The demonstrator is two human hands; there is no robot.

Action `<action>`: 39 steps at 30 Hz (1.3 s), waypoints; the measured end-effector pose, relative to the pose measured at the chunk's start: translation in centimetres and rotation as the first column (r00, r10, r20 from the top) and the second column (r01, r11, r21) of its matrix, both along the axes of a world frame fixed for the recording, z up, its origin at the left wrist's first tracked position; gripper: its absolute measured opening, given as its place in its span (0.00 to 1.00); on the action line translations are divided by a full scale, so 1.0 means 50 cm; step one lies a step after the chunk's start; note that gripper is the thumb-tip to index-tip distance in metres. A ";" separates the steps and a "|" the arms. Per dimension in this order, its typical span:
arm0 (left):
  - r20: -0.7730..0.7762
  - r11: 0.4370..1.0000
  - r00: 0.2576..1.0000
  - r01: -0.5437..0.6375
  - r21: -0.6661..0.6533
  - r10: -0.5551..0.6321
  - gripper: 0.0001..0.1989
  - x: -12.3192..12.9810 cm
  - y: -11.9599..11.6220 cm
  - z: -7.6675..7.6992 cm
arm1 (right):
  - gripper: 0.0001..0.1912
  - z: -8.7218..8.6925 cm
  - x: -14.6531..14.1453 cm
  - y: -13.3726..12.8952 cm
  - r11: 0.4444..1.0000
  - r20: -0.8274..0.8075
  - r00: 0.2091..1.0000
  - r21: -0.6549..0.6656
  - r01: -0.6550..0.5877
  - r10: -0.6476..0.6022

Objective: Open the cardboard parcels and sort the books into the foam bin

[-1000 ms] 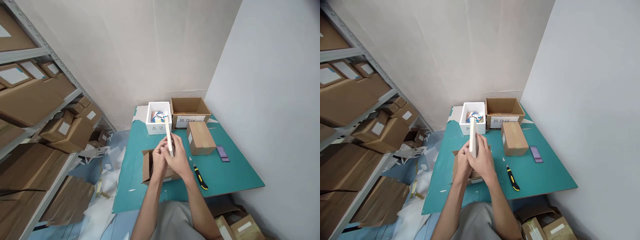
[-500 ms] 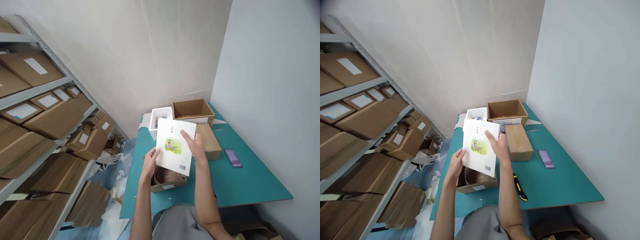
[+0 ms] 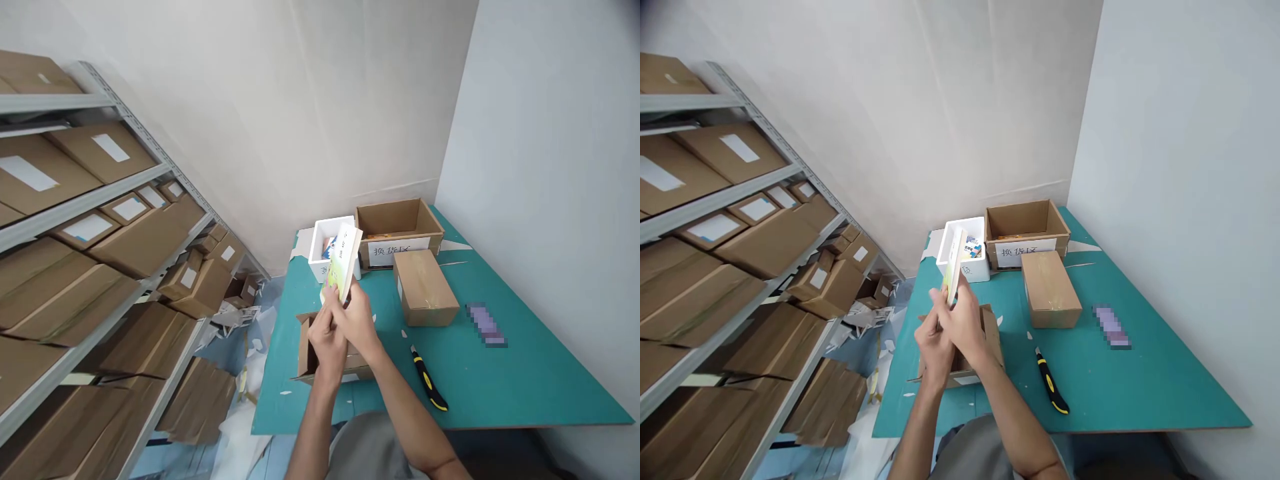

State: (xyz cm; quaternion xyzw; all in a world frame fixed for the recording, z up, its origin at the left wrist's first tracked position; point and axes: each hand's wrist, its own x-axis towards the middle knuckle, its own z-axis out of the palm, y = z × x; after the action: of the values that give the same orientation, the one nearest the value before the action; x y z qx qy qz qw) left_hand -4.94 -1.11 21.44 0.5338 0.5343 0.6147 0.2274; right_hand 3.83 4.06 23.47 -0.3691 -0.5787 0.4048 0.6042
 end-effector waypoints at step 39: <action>0.585 0.941 0.795 0.301 -0.154 -0.158 0.26 -0.134 -0.020 0.018 | 0.32 0.009 0.078 0.012 0.967 -0.319 0.947 -0.224 -0.118 0.042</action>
State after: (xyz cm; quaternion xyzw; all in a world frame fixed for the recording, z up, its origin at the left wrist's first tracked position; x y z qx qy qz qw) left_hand -11.64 -2.13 22.32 0.3576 0.4438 0.6434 0.5110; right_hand 7.72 4.64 23.92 -0.3467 -0.4374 0.5493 0.6219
